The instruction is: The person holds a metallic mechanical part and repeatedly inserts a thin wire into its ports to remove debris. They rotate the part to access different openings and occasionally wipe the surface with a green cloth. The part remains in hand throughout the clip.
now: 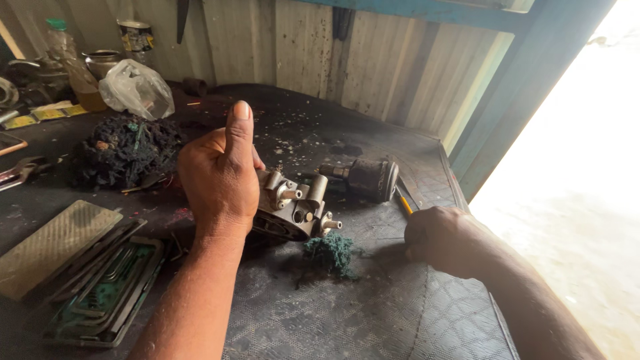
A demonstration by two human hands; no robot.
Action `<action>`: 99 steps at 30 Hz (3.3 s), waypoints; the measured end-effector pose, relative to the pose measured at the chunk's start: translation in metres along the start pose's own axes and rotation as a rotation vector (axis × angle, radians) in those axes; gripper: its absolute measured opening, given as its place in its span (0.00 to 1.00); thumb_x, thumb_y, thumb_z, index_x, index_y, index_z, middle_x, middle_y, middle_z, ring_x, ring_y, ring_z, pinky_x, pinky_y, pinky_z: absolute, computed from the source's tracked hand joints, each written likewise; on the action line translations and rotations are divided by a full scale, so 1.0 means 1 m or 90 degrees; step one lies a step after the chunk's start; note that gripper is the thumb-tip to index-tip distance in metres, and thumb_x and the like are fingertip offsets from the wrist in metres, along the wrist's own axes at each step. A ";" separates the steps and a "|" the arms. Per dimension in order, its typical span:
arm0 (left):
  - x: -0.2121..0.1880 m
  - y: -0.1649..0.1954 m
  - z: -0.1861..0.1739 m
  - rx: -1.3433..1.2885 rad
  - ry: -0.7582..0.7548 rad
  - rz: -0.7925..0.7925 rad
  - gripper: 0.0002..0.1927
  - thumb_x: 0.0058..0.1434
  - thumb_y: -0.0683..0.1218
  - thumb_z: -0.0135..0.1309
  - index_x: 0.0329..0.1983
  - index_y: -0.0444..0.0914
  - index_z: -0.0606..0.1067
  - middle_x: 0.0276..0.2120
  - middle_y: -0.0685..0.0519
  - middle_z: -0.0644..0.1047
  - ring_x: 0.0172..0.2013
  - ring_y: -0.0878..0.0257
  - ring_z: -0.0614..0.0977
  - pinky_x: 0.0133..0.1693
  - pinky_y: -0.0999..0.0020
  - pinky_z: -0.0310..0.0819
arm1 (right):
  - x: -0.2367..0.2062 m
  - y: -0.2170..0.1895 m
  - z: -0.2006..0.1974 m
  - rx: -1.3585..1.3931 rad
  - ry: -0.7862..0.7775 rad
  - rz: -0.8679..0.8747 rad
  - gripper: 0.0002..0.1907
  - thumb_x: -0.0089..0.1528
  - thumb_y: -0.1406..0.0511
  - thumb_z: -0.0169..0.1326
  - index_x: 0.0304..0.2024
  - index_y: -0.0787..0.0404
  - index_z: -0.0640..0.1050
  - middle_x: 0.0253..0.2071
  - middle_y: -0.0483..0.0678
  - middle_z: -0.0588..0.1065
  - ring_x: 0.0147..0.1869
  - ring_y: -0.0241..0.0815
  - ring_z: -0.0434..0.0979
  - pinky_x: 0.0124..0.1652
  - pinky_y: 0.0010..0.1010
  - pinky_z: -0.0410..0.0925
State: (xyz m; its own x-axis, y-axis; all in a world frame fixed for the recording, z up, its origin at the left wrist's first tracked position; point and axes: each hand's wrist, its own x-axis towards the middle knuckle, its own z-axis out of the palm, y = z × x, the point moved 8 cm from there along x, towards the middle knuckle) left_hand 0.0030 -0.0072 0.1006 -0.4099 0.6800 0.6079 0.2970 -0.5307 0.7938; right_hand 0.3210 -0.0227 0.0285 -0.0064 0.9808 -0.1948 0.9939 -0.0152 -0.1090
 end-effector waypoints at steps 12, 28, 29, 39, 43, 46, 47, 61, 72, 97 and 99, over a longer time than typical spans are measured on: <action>0.002 0.000 0.001 -0.005 -0.011 -0.003 0.36 0.70 0.64 0.49 0.11 0.37 0.71 0.11 0.57 0.71 0.16 0.69 0.72 0.25 0.69 0.65 | 0.003 0.009 -0.002 0.094 0.026 0.102 0.14 0.68 0.55 0.52 0.56 0.42 0.77 0.42 0.45 0.82 0.43 0.41 0.84 0.45 0.37 0.78; 0.001 0.002 0.001 0.013 -0.023 -0.008 0.37 0.71 0.65 0.48 0.11 0.38 0.70 0.11 0.57 0.71 0.16 0.69 0.72 0.27 0.68 0.66 | -0.014 -0.037 -0.013 0.369 0.081 -0.170 0.15 0.58 0.64 0.55 0.47 0.45 0.85 0.47 0.40 0.85 0.48 0.35 0.85 0.50 0.35 0.75; 0.001 0.002 0.001 0.015 -0.025 -0.004 0.37 0.71 0.65 0.48 0.11 0.38 0.70 0.11 0.57 0.71 0.16 0.68 0.72 0.27 0.68 0.66 | -0.022 -0.050 -0.012 0.434 0.052 -0.261 0.12 0.59 0.64 0.58 0.45 0.49 0.84 0.48 0.42 0.85 0.51 0.37 0.85 0.51 0.36 0.74; 0.000 0.001 0.000 -0.003 -0.011 0.013 0.35 0.71 0.64 0.50 0.13 0.37 0.72 0.12 0.56 0.71 0.17 0.68 0.72 0.28 0.68 0.66 | 0.003 -0.015 -0.008 -0.003 0.074 -0.019 0.08 0.59 0.57 0.63 0.41 0.44 0.85 0.42 0.42 0.82 0.46 0.41 0.82 0.48 0.36 0.74; 0.001 0.003 0.001 -0.010 -0.015 0.018 0.35 0.72 0.64 0.49 0.13 0.37 0.72 0.12 0.57 0.72 0.18 0.68 0.73 0.27 0.68 0.67 | 0.007 -0.019 0.001 -0.018 0.086 -0.079 0.05 0.61 0.60 0.57 0.36 0.50 0.83 0.36 0.42 0.82 0.42 0.40 0.83 0.44 0.37 0.75; 0.002 0.003 0.001 -0.022 -0.017 0.012 0.35 0.71 0.64 0.50 0.13 0.37 0.72 0.12 0.57 0.71 0.17 0.69 0.72 0.27 0.68 0.66 | -0.003 -0.035 -0.011 -0.043 0.137 -0.205 0.08 0.62 0.58 0.57 0.33 0.51 0.83 0.35 0.43 0.80 0.39 0.40 0.82 0.41 0.36 0.75; 0.001 0.002 0.001 -0.013 -0.015 0.006 0.35 0.71 0.64 0.49 0.13 0.38 0.72 0.11 0.57 0.71 0.17 0.68 0.72 0.26 0.68 0.66 | -0.002 -0.026 -0.010 -0.111 0.091 -0.126 0.08 0.64 0.57 0.56 0.37 0.51 0.80 0.36 0.43 0.80 0.40 0.41 0.82 0.41 0.37 0.76; 0.000 0.007 0.004 0.018 -0.015 0.020 0.35 0.70 0.63 0.49 0.11 0.38 0.69 0.10 0.58 0.69 0.16 0.69 0.71 0.25 0.67 0.64 | -0.064 -0.045 -0.071 0.248 0.431 -0.186 0.08 0.55 0.63 0.62 0.36 0.55 0.84 0.32 0.43 0.82 0.36 0.41 0.80 0.35 0.35 0.73; -0.008 0.019 0.010 0.029 -0.033 0.054 0.34 0.70 0.63 0.50 0.11 0.39 0.68 0.10 0.59 0.68 0.15 0.70 0.69 0.22 0.67 0.62 | -0.073 -0.072 -0.054 0.265 0.379 -0.345 0.05 0.59 0.62 0.62 0.38 0.52 0.85 0.34 0.39 0.82 0.34 0.33 0.82 0.34 0.27 0.74; -0.010 0.022 0.011 0.025 -0.033 0.073 0.35 0.71 0.61 0.52 0.11 0.39 0.60 0.10 0.59 0.60 0.15 0.70 0.60 0.20 0.65 0.51 | -0.098 -0.117 -0.045 0.080 0.565 -0.472 0.05 0.62 0.63 0.63 0.40 0.55 0.86 0.23 0.43 0.74 0.23 0.37 0.76 0.24 0.35 0.68; -0.010 0.021 0.010 0.017 -0.031 0.070 0.34 0.71 0.60 0.52 0.11 0.39 0.63 0.10 0.60 0.63 0.15 0.70 0.64 0.21 0.66 0.54 | -0.096 -0.117 -0.042 0.093 0.539 -0.460 0.05 0.62 0.65 0.63 0.41 0.55 0.86 0.23 0.44 0.72 0.23 0.39 0.75 0.24 0.37 0.67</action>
State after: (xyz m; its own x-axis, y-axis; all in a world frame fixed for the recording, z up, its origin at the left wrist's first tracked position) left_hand 0.0218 -0.0199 0.1116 -0.3314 0.6424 0.6910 0.3610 -0.5903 0.7219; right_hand 0.2095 -0.1065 0.1009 -0.4439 0.5839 0.6797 0.7648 0.6422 -0.0521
